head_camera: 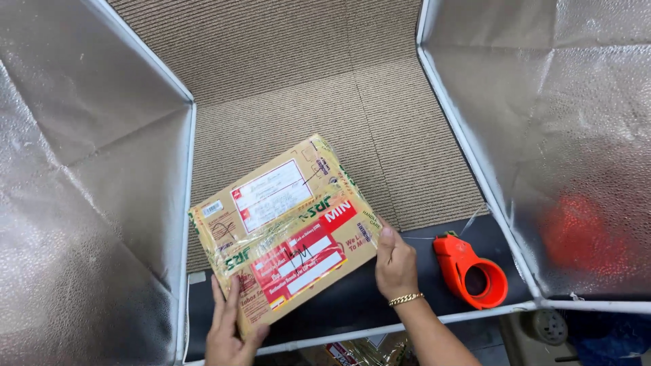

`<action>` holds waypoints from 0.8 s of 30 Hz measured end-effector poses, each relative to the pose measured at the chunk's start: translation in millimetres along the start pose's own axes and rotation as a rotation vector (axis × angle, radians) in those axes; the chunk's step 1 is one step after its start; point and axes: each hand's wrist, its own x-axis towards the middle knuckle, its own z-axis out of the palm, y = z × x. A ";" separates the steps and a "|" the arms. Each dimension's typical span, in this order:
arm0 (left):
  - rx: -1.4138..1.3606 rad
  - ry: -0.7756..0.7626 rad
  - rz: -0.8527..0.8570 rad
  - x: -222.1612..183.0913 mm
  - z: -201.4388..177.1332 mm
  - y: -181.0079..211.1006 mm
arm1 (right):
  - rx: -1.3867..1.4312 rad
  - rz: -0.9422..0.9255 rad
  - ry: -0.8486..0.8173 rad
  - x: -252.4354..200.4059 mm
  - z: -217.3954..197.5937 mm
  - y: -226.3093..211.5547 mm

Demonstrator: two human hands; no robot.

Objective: Packing black caps into cardboard boxes and sealing them with tape.

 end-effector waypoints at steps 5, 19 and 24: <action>-0.383 -0.387 -0.101 3.3 -33.9 -28.2 | -0.113 0.026 -0.020 2.9 -8.8 -1.7; -0.191 -0.172 0.330 -24.1 58.5 -78.6 | -0.159 0.055 0.010 1.3 -5.7 -8.0; -1.057 -0.089 0.180 -20.5 82.4 -64.7 | -0.239 0.062 -0.111 9.5 -13.6 -5.2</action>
